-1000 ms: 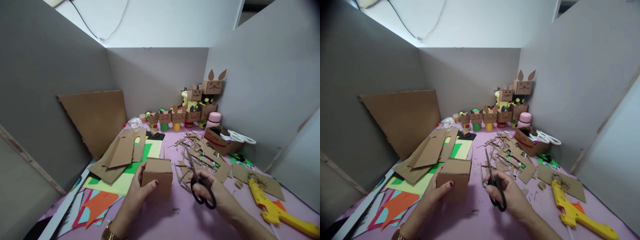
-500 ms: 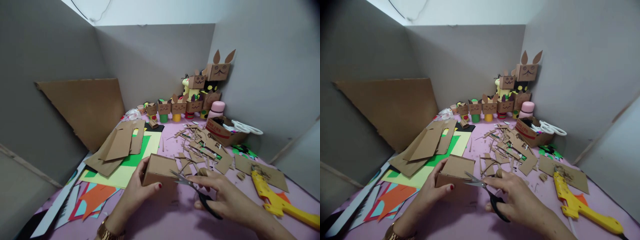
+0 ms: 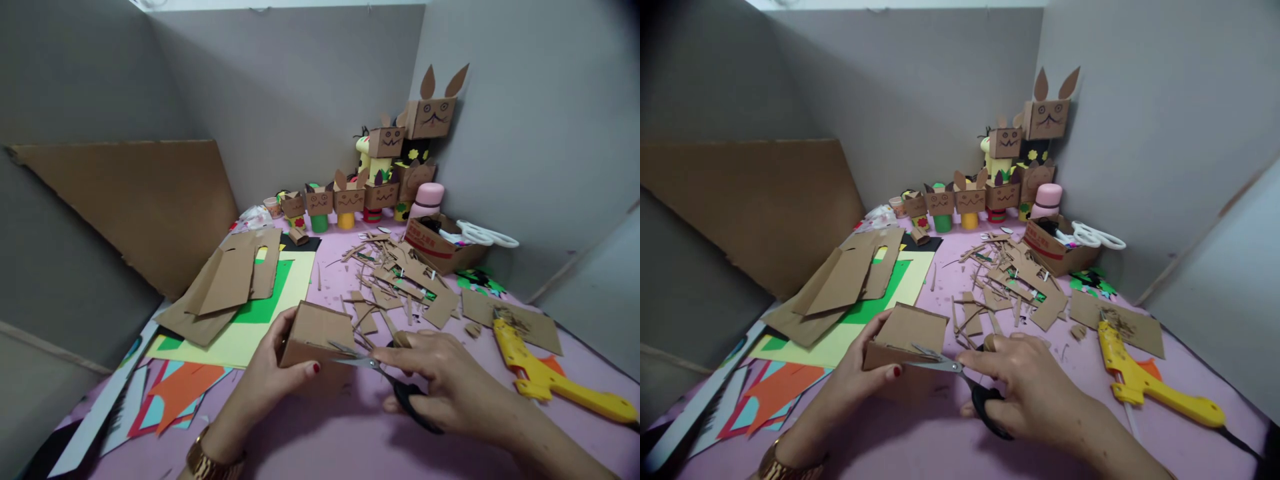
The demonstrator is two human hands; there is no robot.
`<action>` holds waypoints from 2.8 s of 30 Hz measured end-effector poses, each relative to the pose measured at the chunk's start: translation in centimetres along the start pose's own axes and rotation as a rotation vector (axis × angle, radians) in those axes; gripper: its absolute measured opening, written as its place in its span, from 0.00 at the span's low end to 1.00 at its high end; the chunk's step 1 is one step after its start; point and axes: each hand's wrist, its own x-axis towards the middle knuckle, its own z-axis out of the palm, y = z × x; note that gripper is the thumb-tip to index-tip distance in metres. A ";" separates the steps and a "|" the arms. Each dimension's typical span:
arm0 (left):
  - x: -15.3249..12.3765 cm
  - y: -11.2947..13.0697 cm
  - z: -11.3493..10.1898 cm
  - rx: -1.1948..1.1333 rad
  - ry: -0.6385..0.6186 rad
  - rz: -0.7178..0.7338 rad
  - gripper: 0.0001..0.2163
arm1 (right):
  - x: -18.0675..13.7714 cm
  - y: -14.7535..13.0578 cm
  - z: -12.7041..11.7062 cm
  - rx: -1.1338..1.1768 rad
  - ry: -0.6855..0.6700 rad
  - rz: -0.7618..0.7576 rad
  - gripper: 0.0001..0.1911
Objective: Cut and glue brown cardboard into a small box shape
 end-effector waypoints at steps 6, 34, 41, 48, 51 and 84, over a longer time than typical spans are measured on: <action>0.2 -0.3 0.3 0.004 -0.041 -0.004 0.30 | 0.2 -0.3 -0.1 -0.026 -0.010 0.013 0.15; 0.2 -1.2 0.4 -0.033 -0.166 -0.015 0.31 | 0.1 0.1 0.5 -0.036 0.090 -0.116 0.20; 0.3 -1.4 0.4 -0.026 -0.205 -0.034 0.32 | 0.1 0.4 0.6 -0.072 0.052 -0.105 0.26; 0.3 -1.7 0.4 -0.045 -0.234 -0.028 0.31 | -0.2 0.3 0.7 -0.109 0.045 -0.117 0.20; 0.4 -1.8 0.4 -0.058 -0.256 -0.045 0.33 | -0.2 0.4 0.7 -0.123 0.047 -0.120 0.19; 0.4 -2.1 0.6 -0.029 -0.320 -0.028 0.33 | -0.1 -0.4 0.9 -0.307 0.157 -0.144 0.14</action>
